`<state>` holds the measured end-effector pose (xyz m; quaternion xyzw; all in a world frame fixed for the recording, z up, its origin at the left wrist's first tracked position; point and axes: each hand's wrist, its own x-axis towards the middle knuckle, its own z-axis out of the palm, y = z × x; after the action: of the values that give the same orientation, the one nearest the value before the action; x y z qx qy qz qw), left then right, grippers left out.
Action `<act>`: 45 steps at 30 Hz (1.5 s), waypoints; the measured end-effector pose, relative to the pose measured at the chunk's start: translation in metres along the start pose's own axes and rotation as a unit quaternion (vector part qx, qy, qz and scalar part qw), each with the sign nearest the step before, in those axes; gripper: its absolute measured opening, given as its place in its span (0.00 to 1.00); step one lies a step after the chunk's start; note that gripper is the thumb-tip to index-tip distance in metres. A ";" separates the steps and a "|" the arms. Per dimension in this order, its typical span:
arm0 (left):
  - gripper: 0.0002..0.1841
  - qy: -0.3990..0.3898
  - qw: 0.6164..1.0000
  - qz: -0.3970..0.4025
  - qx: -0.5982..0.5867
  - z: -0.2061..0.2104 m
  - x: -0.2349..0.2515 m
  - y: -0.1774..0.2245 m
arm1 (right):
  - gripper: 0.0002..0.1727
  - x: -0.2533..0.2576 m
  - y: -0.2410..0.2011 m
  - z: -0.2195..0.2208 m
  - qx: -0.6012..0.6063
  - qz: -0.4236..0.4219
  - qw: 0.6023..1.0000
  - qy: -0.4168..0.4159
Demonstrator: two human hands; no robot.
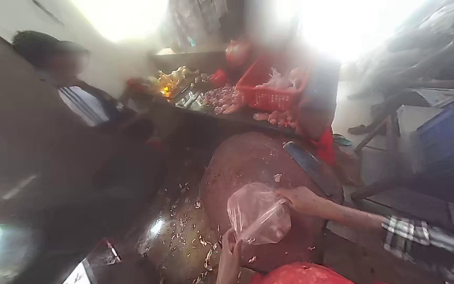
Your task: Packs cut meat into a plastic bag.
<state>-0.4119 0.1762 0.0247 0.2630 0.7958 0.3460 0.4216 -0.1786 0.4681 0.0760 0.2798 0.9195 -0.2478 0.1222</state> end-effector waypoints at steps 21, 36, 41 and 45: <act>0.39 -0.369 0.918 0.145 -0.005 0.009 -0.016 0.147 | 0.11 -0.074 -0.097 -0.011 0.101 -0.278 0.948 0.115; 0.13 0.223 0.935 0.215 0.175 0.006 -0.016 0.023 | 0.30 0.036 -0.151 0.059 0.333 -0.202 0.921 0.000; 0.13 0.047 0.985 0.158 0.053 -0.009 -0.034 0.039 | 0.31 -0.001 -0.139 0.058 0.191 -0.249 0.948 0.057; 0.15 -0.067 0.987 0.077 -0.125 -0.018 -0.038 0.048 | 0.25 -0.003 -0.126 0.064 0.154 -0.205 0.963 0.085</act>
<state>-0.4015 0.1727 0.0874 0.2919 0.6934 0.4557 0.4757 -0.2430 0.3425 0.0719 0.1204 0.9147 -0.3818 -0.0547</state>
